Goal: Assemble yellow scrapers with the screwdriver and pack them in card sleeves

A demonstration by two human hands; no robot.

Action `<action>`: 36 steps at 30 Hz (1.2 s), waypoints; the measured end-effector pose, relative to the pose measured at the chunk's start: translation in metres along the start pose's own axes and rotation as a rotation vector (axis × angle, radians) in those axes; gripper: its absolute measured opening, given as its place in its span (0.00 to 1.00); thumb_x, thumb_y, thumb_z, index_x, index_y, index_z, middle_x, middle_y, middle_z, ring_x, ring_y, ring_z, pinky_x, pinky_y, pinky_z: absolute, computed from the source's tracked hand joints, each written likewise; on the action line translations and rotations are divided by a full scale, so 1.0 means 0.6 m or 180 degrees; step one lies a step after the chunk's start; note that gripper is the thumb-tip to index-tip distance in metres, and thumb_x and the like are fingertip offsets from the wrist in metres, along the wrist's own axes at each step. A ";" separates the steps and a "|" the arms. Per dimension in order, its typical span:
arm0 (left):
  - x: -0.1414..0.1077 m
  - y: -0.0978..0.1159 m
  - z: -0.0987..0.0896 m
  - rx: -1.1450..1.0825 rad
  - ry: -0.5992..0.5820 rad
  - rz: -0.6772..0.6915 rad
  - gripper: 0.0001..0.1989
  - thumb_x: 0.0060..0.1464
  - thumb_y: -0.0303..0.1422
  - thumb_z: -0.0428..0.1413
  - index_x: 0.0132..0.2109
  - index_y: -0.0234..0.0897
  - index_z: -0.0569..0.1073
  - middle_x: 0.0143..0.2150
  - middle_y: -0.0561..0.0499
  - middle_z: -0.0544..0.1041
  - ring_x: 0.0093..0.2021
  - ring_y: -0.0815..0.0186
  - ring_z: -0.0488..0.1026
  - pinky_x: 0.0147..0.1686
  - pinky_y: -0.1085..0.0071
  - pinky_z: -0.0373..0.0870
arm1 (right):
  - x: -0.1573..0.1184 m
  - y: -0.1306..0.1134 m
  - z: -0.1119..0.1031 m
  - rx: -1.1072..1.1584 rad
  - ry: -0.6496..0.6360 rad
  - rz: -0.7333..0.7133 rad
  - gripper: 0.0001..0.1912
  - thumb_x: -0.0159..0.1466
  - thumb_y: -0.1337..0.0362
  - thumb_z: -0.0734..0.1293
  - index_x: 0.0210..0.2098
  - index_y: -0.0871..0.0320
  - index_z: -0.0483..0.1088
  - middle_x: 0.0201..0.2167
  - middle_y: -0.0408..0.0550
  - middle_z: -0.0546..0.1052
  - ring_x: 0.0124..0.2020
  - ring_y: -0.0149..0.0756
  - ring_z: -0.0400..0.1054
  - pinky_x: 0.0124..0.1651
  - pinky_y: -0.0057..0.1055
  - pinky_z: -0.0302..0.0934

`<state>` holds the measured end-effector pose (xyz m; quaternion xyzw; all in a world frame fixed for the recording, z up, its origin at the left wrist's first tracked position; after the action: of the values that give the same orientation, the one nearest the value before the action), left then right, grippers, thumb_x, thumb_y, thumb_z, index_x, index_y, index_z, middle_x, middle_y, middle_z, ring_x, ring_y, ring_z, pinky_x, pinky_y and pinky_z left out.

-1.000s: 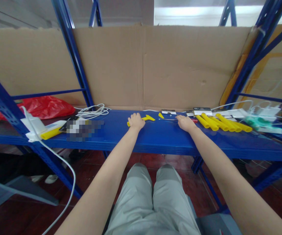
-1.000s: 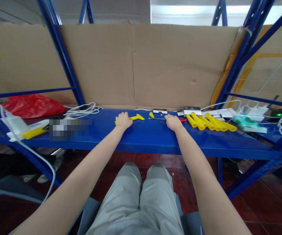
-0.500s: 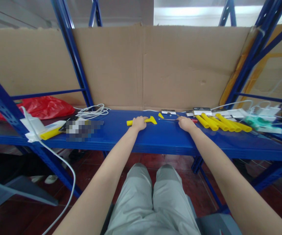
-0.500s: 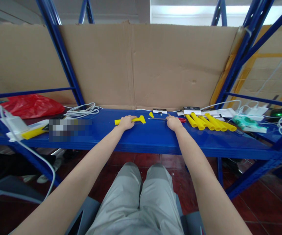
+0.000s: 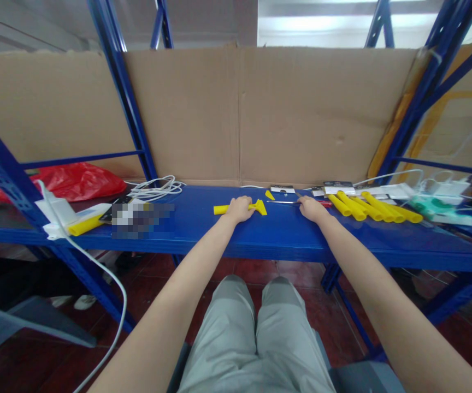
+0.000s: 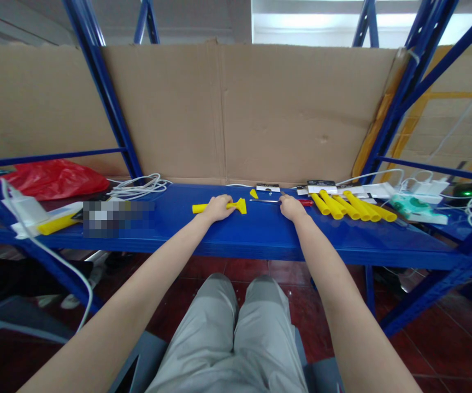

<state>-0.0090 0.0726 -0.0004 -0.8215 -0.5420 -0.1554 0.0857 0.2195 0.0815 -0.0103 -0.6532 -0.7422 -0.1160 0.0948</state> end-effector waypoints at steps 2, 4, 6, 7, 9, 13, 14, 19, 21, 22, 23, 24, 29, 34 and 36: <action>-0.002 0.005 -0.001 0.0084 -0.0007 0.0055 0.15 0.57 0.34 0.49 0.50 0.36 0.71 0.52 0.44 0.73 0.53 0.58 0.69 0.50 0.64 0.64 | 0.000 0.004 0.001 0.0071 0.0032 0.0050 0.22 0.61 0.74 0.54 0.52 0.69 0.67 0.53 0.61 0.70 0.55 0.42 0.64 0.56 0.31 0.55; -0.004 0.010 -0.002 0.0150 0.0007 0.0110 0.17 0.56 0.32 0.49 0.52 0.36 0.70 0.53 0.44 0.73 0.53 0.58 0.69 0.50 0.65 0.65 | 0.000 0.008 0.002 0.0103 0.0041 0.0102 0.22 0.61 0.74 0.54 0.51 0.67 0.68 0.53 0.61 0.71 0.54 0.41 0.64 0.56 0.30 0.55; -0.006 0.014 -0.003 0.0204 0.0039 0.0124 0.19 0.56 0.31 0.48 0.54 0.35 0.69 0.53 0.44 0.72 0.53 0.58 0.69 0.50 0.65 0.65 | -0.001 0.011 0.002 0.0108 0.0009 0.0152 0.21 0.61 0.74 0.54 0.51 0.66 0.69 0.52 0.60 0.71 0.53 0.41 0.65 0.56 0.30 0.56; -0.007 0.015 -0.003 0.0228 0.0057 0.0118 0.19 0.56 0.30 0.48 0.55 0.35 0.69 0.52 0.44 0.73 0.52 0.58 0.69 0.49 0.65 0.66 | -0.001 0.012 0.002 0.0108 -0.0010 0.0176 0.21 0.61 0.74 0.54 0.51 0.66 0.69 0.52 0.59 0.71 0.53 0.41 0.65 0.55 0.31 0.56; -0.008 0.016 -0.004 0.0270 0.0075 0.0097 0.19 0.57 0.30 0.47 0.54 0.37 0.70 0.51 0.44 0.73 0.51 0.58 0.70 0.48 0.66 0.67 | -0.003 0.012 0.000 0.0107 -0.0030 0.0221 0.20 0.62 0.73 0.55 0.51 0.65 0.68 0.52 0.59 0.71 0.53 0.41 0.65 0.55 0.31 0.57; -0.007 0.018 -0.003 0.0330 0.0038 0.0112 0.18 0.57 0.30 0.47 0.52 0.39 0.73 0.49 0.46 0.75 0.48 0.59 0.72 0.45 0.67 0.69 | -0.007 0.012 -0.006 0.0041 0.0021 0.0283 0.19 0.62 0.72 0.55 0.49 0.62 0.69 0.52 0.58 0.72 0.53 0.43 0.65 0.53 0.35 0.58; -0.007 0.019 -0.003 0.0321 0.0031 0.0127 0.18 0.56 0.30 0.47 0.52 0.40 0.73 0.49 0.46 0.75 0.48 0.59 0.72 0.45 0.68 0.69 | -0.008 0.011 -0.008 0.0023 0.0037 0.0284 0.19 0.62 0.72 0.55 0.49 0.62 0.70 0.52 0.57 0.72 0.53 0.44 0.65 0.53 0.36 0.58; -0.006 0.021 -0.005 0.0253 0.0062 0.0134 0.18 0.56 0.28 0.47 0.51 0.41 0.74 0.50 0.48 0.75 0.49 0.60 0.72 0.47 0.69 0.68 | -0.010 0.019 -0.010 0.0070 0.0099 0.0336 0.18 0.63 0.70 0.55 0.47 0.59 0.71 0.50 0.54 0.74 0.52 0.42 0.67 0.53 0.35 0.58; -0.006 0.020 -0.005 0.0260 0.0071 0.0115 0.18 0.56 0.29 0.47 0.51 0.41 0.74 0.49 0.48 0.75 0.49 0.60 0.72 0.46 0.69 0.69 | -0.008 0.024 -0.009 0.0134 0.0125 0.0350 0.18 0.62 0.70 0.56 0.47 0.59 0.72 0.50 0.53 0.74 0.51 0.41 0.67 0.54 0.34 0.57; -0.006 0.020 -0.005 0.0263 0.0071 0.0111 0.19 0.56 0.29 0.46 0.51 0.41 0.74 0.49 0.48 0.75 0.48 0.60 0.72 0.45 0.69 0.69 | -0.008 0.025 -0.008 0.0171 0.0132 0.0350 0.18 0.62 0.70 0.56 0.48 0.59 0.72 0.50 0.52 0.74 0.51 0.41 0.67 0.54 0.33 0.57; -0.006 0.019 -0.005 0.0264 0.0068 0.0112 0.19 0.56 0.29 0.46 0.51 0.41 0.74 0.49 0.48 0.75 0.48 0.60 0.72 0.45 0.69 0.69 | -0.008 0.026 -0.007 0.0208 0.0135 0.0351 0.19 0.62 0.70 0.56 0.48 0.59 0.71 0.50 0.52 0.74 0.52 0.40 0.67 0.54 0.33 0.57; -0.006 0.019 -0.005 0.0264 0.0066 0.0117 0.19 0.56 0.29 0.46 0.51 0.40 0.74 0.49 0.47 0.76 0.48 0.60 0.72 0.44 0.68 0.69 | -0.008 0.027 -0.007 0.0243 0.0134 0.0353 0.19 0.62 0.70 0.56 0.49 0.58 0.71 0.50 0.51 0.74 0.52 0.40 0.67 0.55 0.33 0.57; -0.006 0.019 -0.006 0.0273 0.0055 0.0098 0.19 0.56 0.29 0.46 0.51 0.39 0.74 0.48 0.47 0.76 0.48 0.59 0.72 0.44 0.67 0.70 | -0.010 0.029 -0.015 0.0346 0.0179 0.0580 0.21 0.63 0.70 0.54 0.52 0.60 0.69 0.52 0.54 0.73 0.53 0.43 0.65 0.57 0.38 0.54; -0.008 0.021 -0.007 0.0224 0.0035 0.0074 0.19 0.56 0.29 0.47 0.52 0.41 0.73 0.50 0.48 0.75 0.50 0.60 0.71 0.48 0.69 0.68 | 0.001 0.051 -0.021 0.0444 0.0230 0.1162 0.22 0.64 0.69 0.53 0.52 0.57 0.69 0.54 0.55 0.71 0.56 0.47 0.63 0.57 0.50 0.51; -0.009 0.021 -0.008 0.0201 0.0043 0.0061 0.19 0.56 0.29 0.47 0.53 0.41 0.73 0.50 0.48 0.75 0.50 0.61 0.71 0.49 0.69 0.67 | 0.013 0.056 -0.014 0.0523 0.0065 0.1226 0.23 0.64 0.67 0.53 0.55 0.54 0.67 0.55 0.54 0.70 0.57 0.49 0.61 0.58 0.53 0.49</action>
<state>-0.0001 0.0613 0.0027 -0.8225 -0.5381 -0.1429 0.1167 0.2515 0.0905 0.0017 -0.7718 -0.6096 -0.0414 0.1758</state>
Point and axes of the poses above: each hand's wrist, its own x-axis towards the middle knuckle, its own z-axis out of the palm, y = z × x, the point moved 6 cm from there along x, towards the middle knuckle
